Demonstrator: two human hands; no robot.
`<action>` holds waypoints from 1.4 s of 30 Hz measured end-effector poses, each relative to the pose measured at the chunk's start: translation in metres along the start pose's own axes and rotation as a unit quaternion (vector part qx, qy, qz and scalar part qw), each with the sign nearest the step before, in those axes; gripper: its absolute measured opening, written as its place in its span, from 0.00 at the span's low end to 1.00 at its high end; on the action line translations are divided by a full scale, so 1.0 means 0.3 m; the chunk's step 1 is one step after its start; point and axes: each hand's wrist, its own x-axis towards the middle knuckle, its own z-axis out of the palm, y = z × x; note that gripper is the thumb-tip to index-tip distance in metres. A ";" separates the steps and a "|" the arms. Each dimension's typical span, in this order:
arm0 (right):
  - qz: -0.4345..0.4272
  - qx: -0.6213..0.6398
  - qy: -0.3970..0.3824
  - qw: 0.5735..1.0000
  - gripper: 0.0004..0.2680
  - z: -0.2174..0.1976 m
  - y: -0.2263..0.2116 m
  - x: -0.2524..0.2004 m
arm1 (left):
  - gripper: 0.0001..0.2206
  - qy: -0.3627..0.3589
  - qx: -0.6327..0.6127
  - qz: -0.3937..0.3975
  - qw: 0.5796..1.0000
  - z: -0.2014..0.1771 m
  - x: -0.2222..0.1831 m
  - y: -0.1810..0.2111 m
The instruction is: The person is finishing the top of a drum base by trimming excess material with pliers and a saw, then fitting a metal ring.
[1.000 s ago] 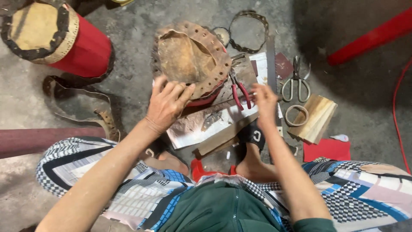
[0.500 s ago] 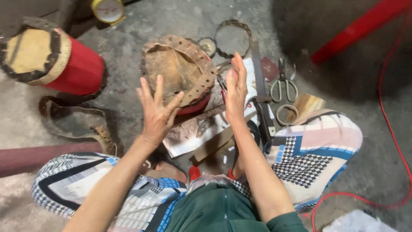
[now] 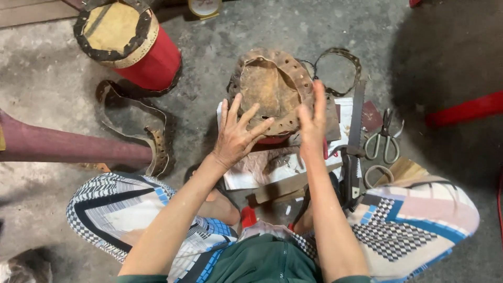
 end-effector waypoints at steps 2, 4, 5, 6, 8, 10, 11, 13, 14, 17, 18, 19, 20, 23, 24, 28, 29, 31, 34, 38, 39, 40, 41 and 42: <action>0.035 0.096 0.017 0.995 0.25 -0.034 0.081 0.005 | 0.20 0.008 -0.005 -0.006 1.000 0.014 0.006 -0.013; 0.072 0.190 0.034 0.979 0.27 -0.048 0.134 0.000 | 0.20 0.015 -0.011 -0.013 1.000 0.024 0.017 -0.025; 0.085 0.200 0.033 0.975 0.27 -0.043 0.142 -0.004 | 0.19 0.019 -0.019 -0.019 0.999 0.024 0.030 -0.033; 0.097 0.212 0.031 0.972 0.28 -0.037 0.149 -0.004 | 0.17 0.024 -0.026 -0.024 0.999 0.025 0.048 -0.044; 0.102 0.159 0.022 0.982 0.25 -0.057 0.292 -0.003 | 0.16 0.005 -0.038 -0.043 0.998 0.001 0.099 -0.063; 0.107 0.106 0.014 0.989 0.22 -0.053 0.322 0.000 | 0.14 -0.016 -0.051 -0.062 0.997 -0.006 0.133 -0.089; 0.096 0.108 0.018 0.989 0.22 -0.041 0.281 0.002 | 0.14 -0.029 -0.055 -0.075 0.995 0.002 0.143 -0.104; 0.086 0.109 0.024 0.990 0.22 -0.048 0.286 0.015 | 0.15 -0.042 -0.060 -0.088 0.993 0.025 0.146 -0.124; 0.106 0.138 0.029 0.984 0.23 -0.061 0.331 0.027 | 0.14 -0.038 -0.063 -0.087 0.993 0.037 0.142 -0.132; 0.146 0.162 0.034 0.975 0.23 -0.069 0.416 0.038 | 0.13 -0.034 -0.068 -0.086 0.993 0.017 0.144 -0.119; 0.168 0.156 0.032 0.973 0.23 -0.067 0.439 0.031 | 0.14 -0.036 -0.069 -0.088 0.993 0.001 0.142 -0.106; 0.169 0.157 0.033 0.972 0.23 -0.051 0.385 0.042 | 0.14 -0.038 -0.069 -0.087 0.993 0.004 0.142 -0.105; 0.143 0.152 0.029 0.977 0.23 -0.035 0.334 0.045 | 0.14 -0.036 -0.068 -0.075 0.994 0.005 0.133 -0.100; 0.096 0.161 0.021 0.982 0.23 -0.032 0.260 0.062 | 0.15 -0.036 -0.070 -0.063 0.995 0.014 0.084 -0.081; 0.070 0.176 0.018 0.982 0.23 -0.039 0.245 0.074 | 0.16 -0.035 -0.073 -0.059 0.995 0.016 0.071 -0.076; -0.014 0.146 -0.004 0.989 0.23 -0.024 0.161 0.077 | 0.19 -0.028 -0.078 -0.067 0.994 0.064 -0.007 -0.041; -0.048 0.083 -0.001 0.995 0.22 -0.023 0.135 0.075 | 0.18 -0.028 -0.065 -0.060 0.996 0.050 -0.016 -0.024; -0.082 0.023 -0.002 0.996 0.21 -0.020 0.076 0.083 | 0.18 -0.029 -0.048 -0.054 0.997 0.035 -0.037 -0.015; -0.093 -0.098 -0.029 0.990 0.23 -0.048 0.006 0.115 | 0.18 -0.052 -0.032 -0.056 0.997 0.039 -0.045 -0.008; -0.139 -0.291 -0.105 0.941 0.25 -0.070 0.014 0.149 | 0.21 -0.047 -0.021 -0.050 0.997 0.015 -0.026 0.005; -0.140 -0.331 -0.101 0.928 0.25 -0.071 0.024 0.152 | 0.22 -0.043 -0.012 -0.046 0.998 0.018 -0.027 0.000; -0.141 -0.331 -0.105 0.927 0.25 -0.060 0.038 0.148 | 0.22 -0.043 -0.011 -0.049 0.998 0.015 -0.025 -0.003; -0.148 -0.304 -0.090 0.937 0.24 -0.050 0.053 0.143 | 0.21 -0.036 -0.026 -0.046 0.998 0.013 -0.024 -0.006; -0.152 -0.279 -0.075 0.945 0.22 -0.048 0.067 0.127 | 0.21 -0.031 -0.043 -0.043 0.998 0.010 -0.027 0.003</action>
